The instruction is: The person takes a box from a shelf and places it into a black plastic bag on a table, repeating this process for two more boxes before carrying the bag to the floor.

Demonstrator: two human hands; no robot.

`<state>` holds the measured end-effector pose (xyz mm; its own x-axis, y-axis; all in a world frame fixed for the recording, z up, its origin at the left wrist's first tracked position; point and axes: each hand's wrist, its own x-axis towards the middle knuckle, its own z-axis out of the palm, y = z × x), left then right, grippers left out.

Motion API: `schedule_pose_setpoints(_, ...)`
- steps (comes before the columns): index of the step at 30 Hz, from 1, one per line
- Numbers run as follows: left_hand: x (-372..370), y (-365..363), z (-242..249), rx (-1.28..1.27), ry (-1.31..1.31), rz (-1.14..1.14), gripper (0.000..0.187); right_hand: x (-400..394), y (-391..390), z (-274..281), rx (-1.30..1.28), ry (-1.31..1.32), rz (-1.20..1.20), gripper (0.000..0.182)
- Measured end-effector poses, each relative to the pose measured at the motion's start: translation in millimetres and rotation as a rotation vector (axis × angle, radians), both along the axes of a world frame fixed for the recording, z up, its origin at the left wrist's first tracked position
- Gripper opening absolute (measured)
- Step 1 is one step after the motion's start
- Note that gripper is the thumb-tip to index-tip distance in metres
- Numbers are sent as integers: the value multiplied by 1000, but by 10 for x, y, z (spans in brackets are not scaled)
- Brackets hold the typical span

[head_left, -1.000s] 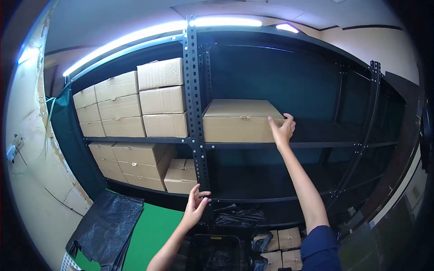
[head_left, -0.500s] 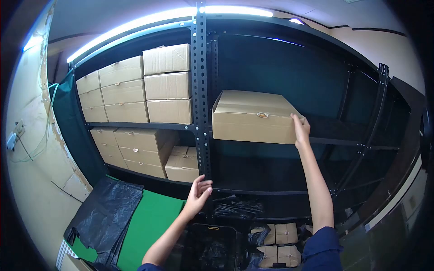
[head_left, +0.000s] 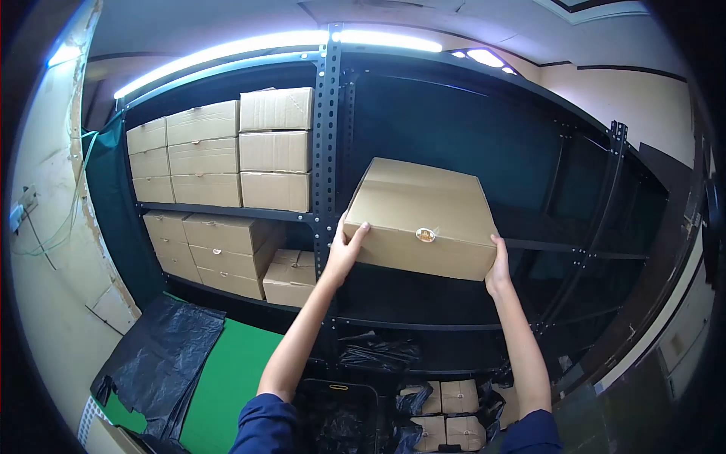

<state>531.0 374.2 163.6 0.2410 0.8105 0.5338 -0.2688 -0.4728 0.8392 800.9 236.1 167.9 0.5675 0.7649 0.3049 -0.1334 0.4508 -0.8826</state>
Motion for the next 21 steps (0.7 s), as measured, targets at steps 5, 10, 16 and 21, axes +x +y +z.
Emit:
schedule_pose_setpoints(5, -262, -439, -61, 9, -114, 34, 60, -235, -350, 19, 70, -74, 32, 59)
schedule_pose_setpoints(10, -827, -1018, -22, 70, -138, 67, 58, -803, -739, 195, 118, -37, -14, 59)
schedule_pose_setpoints(16, -1309, -1467, 0, 79, -98, 137, 57, -1380, -1176, 291, 265, -158, -38, 52)
schedule_pose_setpoints(21, -1821, -2118, 98, 197, -128, 352, 60, -1918, -1479, 276, 316, -106, 120, 56)
